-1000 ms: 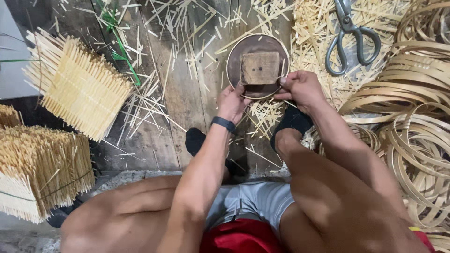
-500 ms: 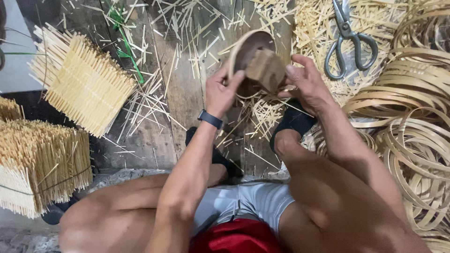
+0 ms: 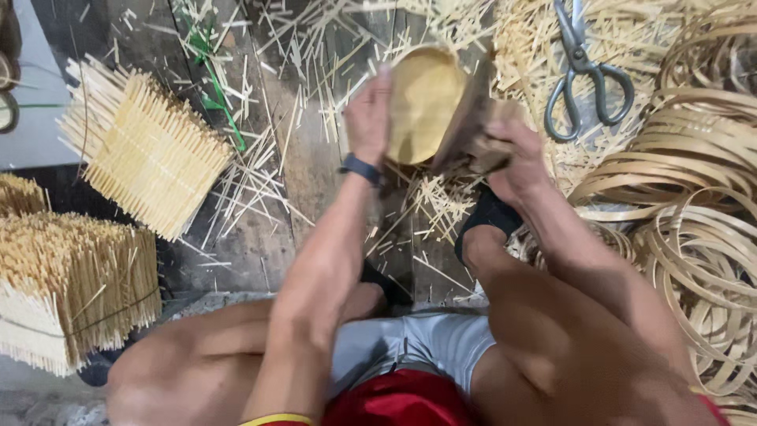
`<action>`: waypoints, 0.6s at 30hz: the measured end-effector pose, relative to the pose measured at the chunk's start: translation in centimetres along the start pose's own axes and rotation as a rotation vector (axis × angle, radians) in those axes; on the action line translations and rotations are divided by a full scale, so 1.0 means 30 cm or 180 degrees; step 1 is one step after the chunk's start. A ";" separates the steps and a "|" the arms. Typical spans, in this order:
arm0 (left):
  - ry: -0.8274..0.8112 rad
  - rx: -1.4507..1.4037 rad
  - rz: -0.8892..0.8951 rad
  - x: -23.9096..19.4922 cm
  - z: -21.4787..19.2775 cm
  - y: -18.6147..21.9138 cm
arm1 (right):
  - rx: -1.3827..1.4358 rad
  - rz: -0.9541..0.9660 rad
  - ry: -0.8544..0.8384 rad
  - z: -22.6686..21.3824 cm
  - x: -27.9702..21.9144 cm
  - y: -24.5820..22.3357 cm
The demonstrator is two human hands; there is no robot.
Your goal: The person sits on the floor and repeatedly places a woven bamboo mat over a circular wooden mold. Using shears, they trim the excess bamboo strips around the edge of the mold to create a circular shape. The finished circles are stacked to the side.
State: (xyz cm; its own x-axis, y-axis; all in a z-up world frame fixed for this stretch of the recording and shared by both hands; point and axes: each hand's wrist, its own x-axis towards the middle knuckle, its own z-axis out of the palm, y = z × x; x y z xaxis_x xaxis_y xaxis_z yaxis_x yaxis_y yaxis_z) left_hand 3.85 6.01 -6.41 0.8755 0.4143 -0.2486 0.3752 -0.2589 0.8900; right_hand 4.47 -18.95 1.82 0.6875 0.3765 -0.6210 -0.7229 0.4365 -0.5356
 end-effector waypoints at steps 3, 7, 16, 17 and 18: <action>-0.0106 0.0705 -0.1003 0.103 -0.078 -0.120 | 0.0240 -0.0687 -0.0245 -0.058 -0.053 -0.053; 0.0117 0.0547 -0.0405 0.135 -0.144 -0.162 | 0.0196 -0.0909 0.0071 -0.092 -0.084 -0.102; -0.0496 0.2575 0.1822 -0.207 0.048 0.000 | 0.0501 -0.0550 0.0102 -0.062 -0.069 -0.070; -0.0553 0.2335 0.1794 -0.223 0.041 0.005 | 0.0452 -0.0553 0.0094 -0.068 -0.073 -0.064; -0.0630 0.2293 0.1860 -0.229 0.022 0.009 | 0.0402 -0.0556 0.0085 -0.075 -0.079 -0.056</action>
State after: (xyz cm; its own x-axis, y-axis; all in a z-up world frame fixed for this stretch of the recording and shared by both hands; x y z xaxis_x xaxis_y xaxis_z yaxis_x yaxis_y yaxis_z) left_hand -1.85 2.53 -4.71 0.9951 -0.0894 0.0426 -0.0990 -0.8820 0.4607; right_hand 3.90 -22.41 2.92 0.7983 0.2651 -0.5408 -0.5773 0.5929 -0.5615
